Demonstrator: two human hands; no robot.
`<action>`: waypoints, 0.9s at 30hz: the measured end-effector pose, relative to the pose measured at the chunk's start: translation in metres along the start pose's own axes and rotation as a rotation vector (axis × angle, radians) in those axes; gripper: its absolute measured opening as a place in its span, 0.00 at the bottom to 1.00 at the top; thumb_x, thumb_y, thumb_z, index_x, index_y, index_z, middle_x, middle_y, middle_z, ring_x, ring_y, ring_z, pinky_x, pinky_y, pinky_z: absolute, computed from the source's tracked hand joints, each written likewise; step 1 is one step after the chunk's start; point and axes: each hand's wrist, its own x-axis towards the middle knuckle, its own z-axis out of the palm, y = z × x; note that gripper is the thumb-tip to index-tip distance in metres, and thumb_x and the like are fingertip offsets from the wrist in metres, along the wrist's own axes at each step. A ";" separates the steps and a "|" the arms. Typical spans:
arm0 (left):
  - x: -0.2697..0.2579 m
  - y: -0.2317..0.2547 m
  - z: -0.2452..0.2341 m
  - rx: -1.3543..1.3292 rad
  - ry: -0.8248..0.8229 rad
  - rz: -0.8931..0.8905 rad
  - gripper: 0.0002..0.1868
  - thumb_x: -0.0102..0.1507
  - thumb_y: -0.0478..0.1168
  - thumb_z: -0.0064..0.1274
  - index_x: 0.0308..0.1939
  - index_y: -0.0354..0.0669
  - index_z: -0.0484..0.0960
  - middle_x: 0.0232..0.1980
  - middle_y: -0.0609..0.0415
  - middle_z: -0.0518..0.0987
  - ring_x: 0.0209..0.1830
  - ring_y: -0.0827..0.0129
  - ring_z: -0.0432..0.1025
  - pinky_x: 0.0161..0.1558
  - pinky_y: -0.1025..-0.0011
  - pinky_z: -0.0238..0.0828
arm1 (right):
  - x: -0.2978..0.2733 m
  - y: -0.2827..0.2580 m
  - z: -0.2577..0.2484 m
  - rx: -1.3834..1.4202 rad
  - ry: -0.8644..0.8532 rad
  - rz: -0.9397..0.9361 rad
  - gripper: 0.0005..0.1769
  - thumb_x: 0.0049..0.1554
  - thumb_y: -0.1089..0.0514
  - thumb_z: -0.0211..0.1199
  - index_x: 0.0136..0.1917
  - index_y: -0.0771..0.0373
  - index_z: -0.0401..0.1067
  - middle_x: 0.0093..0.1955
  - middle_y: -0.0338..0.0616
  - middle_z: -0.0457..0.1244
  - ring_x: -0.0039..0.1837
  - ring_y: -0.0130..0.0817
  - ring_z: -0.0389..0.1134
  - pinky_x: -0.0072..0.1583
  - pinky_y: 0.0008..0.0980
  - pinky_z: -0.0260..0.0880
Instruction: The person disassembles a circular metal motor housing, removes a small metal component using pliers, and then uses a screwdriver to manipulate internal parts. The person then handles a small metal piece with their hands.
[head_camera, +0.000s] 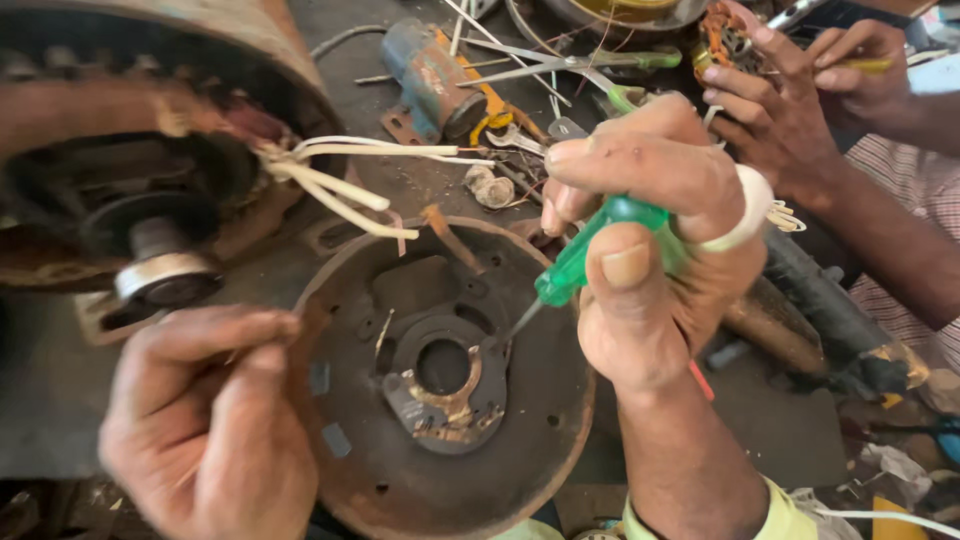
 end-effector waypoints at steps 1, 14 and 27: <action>0.002 -0.002 -0.003 0.007 -0.005 0.025 0.04 0.70 0.22 0.48 0.46 0.30 0.76 0.45 0.43 0.80 0.46 0.69 0.77 0.57 0.73 0.77 | -0.003 0.000 -0.002 0.001 0.023 0.011 0.26 0.70 0.39 0.62 0.57 0.68 0.72 0.47 0.46 0.63 0.42 0.26 0.64 0.43 0.24 0.67; 0.000 -0.007 -0.042 -0.138 0.114 0.033 0.05 0.70 0.20 0.48 0.46 0.27 0.76 0.48 0.43 0.79 0.47 0.66 0.74 0.55 0.70 0.73 | 0.001 0.011 0.005 0.030 0.054 -0.096 0.26 0.68 0.40 0.64 0.59 0.67 0.68 0.43 0.49 0.61 0.38 0.31 0.66 0.43 0.27 0.69; -0.052 -0.058 -0.157 0.310 0.028 0.039 0.05 0.67 0.25 0.53 0.47 0.30 0.78 0.47 0.41 0.80 0.48 0.63 0.76 0.58 0.69 0.73 | -0.013 0.009 -0.015 -0.035 -0.033 -0.038 0.22 0.70 0.44 0.68 0.63 0.66 0.75 0.52 0.44 0.66 0.42 0.24 0.65 0.44 0.20 0.65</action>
